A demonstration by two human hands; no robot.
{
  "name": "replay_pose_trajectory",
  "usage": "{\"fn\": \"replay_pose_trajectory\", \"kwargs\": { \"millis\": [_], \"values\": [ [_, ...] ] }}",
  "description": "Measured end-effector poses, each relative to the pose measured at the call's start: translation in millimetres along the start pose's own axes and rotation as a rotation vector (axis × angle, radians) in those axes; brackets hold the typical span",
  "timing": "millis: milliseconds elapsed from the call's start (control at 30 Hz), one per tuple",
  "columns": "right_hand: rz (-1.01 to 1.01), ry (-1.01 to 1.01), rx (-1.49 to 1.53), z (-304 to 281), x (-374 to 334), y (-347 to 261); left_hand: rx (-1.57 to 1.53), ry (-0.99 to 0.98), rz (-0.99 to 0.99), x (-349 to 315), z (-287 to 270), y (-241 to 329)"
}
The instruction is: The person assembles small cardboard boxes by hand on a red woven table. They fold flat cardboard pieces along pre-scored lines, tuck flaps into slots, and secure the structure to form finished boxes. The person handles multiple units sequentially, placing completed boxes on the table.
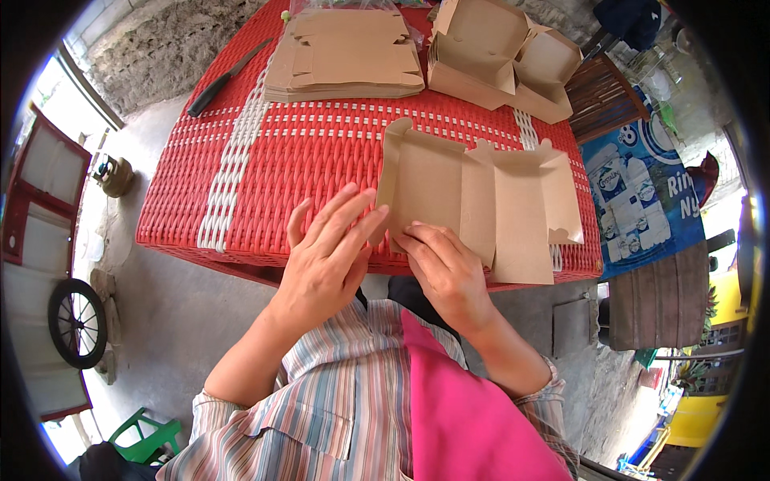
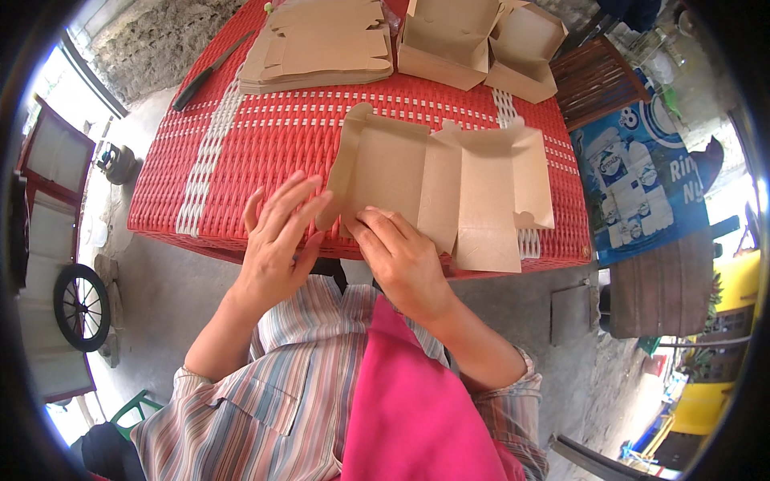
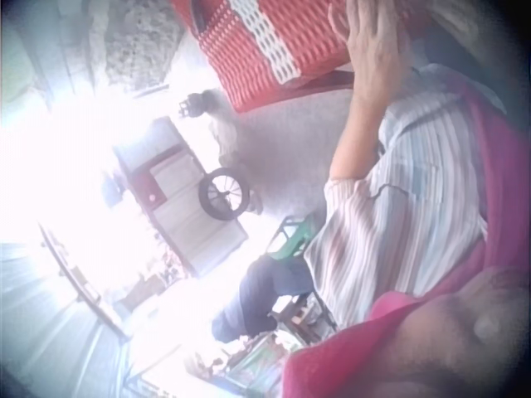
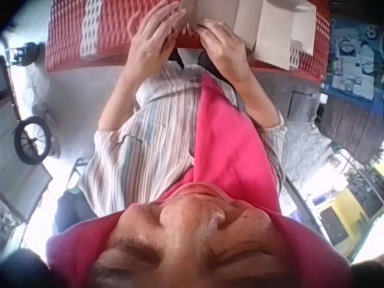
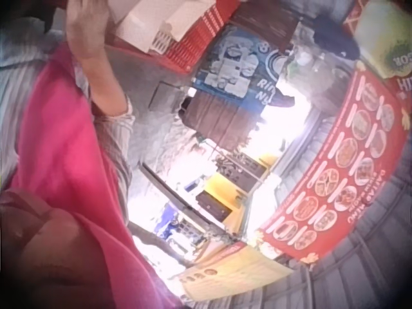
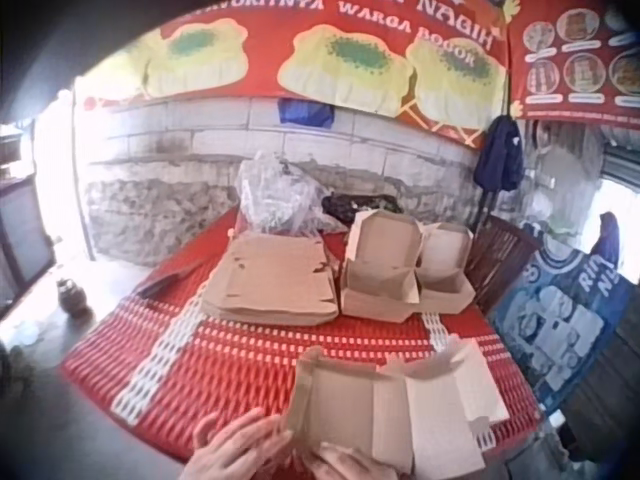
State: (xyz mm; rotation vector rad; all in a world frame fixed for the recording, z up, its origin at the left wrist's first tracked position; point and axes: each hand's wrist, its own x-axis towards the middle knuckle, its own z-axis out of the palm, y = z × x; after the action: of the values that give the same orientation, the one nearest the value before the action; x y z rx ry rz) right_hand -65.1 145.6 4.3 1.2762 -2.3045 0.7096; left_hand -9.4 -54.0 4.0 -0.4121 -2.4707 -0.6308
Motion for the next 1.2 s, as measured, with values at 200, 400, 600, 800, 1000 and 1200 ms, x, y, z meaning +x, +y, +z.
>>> {"fn": "replay_pose_trajectory", "kwargs": {
  "millis": [200, 400, 600, 800, 1000, 1200],
  "values": [
    [0.050, -0.120, -0.063, -29, 0, -9, -0.133, -0.102, 0.131, 3, -3, -9],
    [0.076, -0.228, -0.001, -41, -5, -2, -0.309, -0.049, 0.071, 9, 5, -8],
    [0.289, -0.366, 0.295, -51, 23, 19, -0.295, -0.086, -0.160, 26, 6, -2],
    [0.529, -0.330, 0.510, -32, 31, 39, -0.172, -0.031, -0.243, 32, 20, 5],
    [0.562, -0.270, 0.372, -29, 34, 31, 0.070, 0.040, -0.100, 34, 23, 13],
    [0.251, -0.089, -0.012, -21, 32, 33, -0.062, -0.070, 0.074, 12, 27, 2]
  ]
}}
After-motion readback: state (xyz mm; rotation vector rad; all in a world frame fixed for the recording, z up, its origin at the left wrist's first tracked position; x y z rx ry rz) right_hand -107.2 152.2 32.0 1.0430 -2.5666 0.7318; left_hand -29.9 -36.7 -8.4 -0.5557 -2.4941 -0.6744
